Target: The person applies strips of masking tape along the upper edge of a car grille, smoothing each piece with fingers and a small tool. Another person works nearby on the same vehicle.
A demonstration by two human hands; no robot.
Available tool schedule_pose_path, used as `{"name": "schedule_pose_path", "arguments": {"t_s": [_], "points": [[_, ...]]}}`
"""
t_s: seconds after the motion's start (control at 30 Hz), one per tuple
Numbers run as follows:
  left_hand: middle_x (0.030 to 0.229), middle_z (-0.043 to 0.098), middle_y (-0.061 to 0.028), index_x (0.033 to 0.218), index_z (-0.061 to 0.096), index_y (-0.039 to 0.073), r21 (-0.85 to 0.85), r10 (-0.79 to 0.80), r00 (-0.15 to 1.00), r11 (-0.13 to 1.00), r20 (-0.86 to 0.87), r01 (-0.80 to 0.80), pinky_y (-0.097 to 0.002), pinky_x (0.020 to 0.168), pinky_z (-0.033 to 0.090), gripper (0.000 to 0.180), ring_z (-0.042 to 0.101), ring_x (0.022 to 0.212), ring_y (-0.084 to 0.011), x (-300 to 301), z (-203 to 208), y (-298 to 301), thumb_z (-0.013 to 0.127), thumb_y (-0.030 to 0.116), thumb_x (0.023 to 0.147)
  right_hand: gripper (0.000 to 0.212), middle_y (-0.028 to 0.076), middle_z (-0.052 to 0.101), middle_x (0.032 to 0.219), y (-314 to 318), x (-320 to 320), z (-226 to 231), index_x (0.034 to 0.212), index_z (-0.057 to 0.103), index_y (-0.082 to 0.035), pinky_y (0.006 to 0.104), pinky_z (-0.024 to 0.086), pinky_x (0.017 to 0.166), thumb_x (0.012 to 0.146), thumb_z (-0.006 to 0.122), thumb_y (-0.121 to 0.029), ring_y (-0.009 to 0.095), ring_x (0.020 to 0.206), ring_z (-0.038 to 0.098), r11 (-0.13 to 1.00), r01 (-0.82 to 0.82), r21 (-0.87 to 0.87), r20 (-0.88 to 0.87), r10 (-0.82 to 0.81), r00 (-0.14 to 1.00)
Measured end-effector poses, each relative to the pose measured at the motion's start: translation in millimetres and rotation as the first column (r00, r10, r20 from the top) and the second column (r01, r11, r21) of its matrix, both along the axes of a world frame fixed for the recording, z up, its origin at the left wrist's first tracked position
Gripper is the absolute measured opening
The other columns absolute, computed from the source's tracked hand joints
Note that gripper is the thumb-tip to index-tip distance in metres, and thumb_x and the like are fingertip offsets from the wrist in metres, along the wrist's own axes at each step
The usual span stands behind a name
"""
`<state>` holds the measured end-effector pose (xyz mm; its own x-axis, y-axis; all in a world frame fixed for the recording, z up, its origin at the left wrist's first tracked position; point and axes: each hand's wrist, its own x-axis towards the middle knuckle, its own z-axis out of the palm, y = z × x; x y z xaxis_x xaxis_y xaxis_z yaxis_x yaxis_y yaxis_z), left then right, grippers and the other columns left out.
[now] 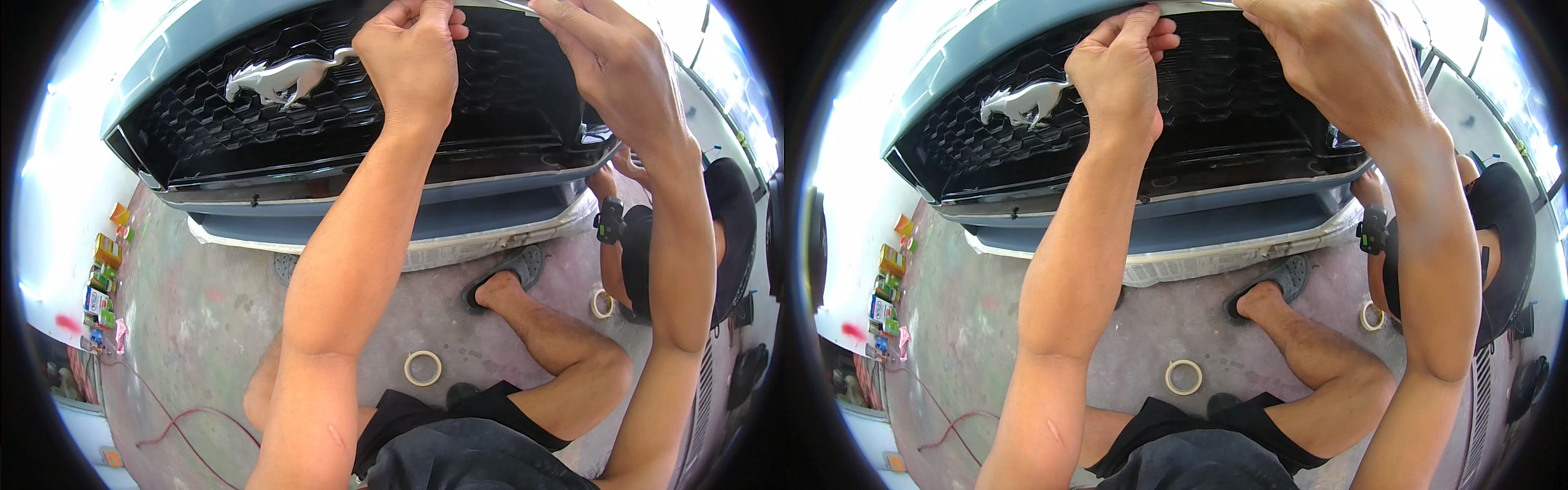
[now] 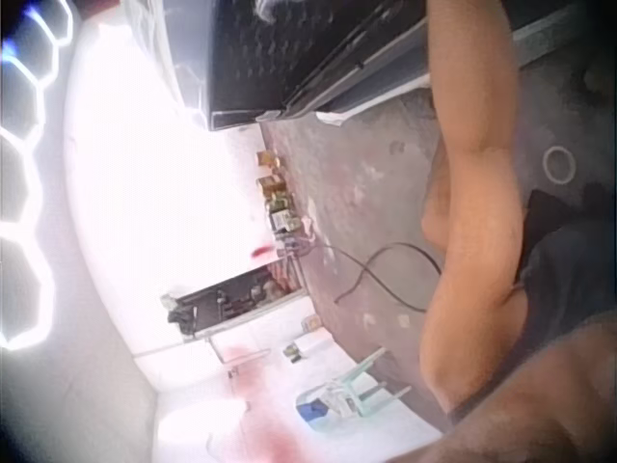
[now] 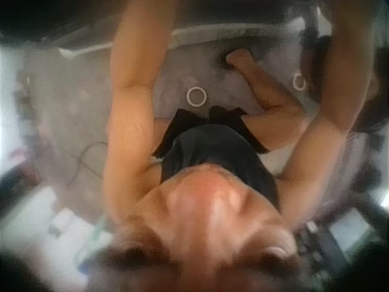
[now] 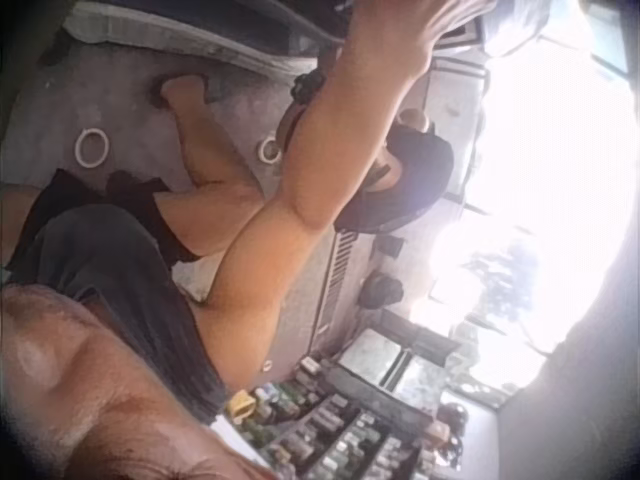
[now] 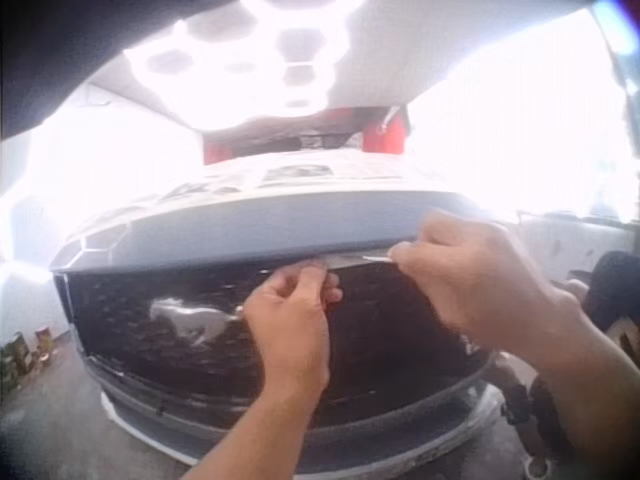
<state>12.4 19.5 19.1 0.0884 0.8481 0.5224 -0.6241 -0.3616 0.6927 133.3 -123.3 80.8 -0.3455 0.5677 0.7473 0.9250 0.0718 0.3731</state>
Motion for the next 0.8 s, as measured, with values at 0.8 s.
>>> {"name": "schedule_pose_path", "arguments": {"t_s": [0.8], "points": [[0.081,0.07,-0.0098,0.092,0.072,-0.007,0.061,0.005,1.0,0.998,-0.009,-0.004,-0.0276,0.071,0.051,0.016,0.063,0.072,-0.0145,-5.2,3.0,-9.5,0.064,0.007,0.096,0.012,0.014,0.063,0.079,8.7,-10.8,-11.4,0.098,0.074,0.0,0.0399,0.05,0.059,0.088,0.067,0.0,0.031,0.066,0.063,0.994,-0.045,0.097,-0.014,0.047,0.999]]}}
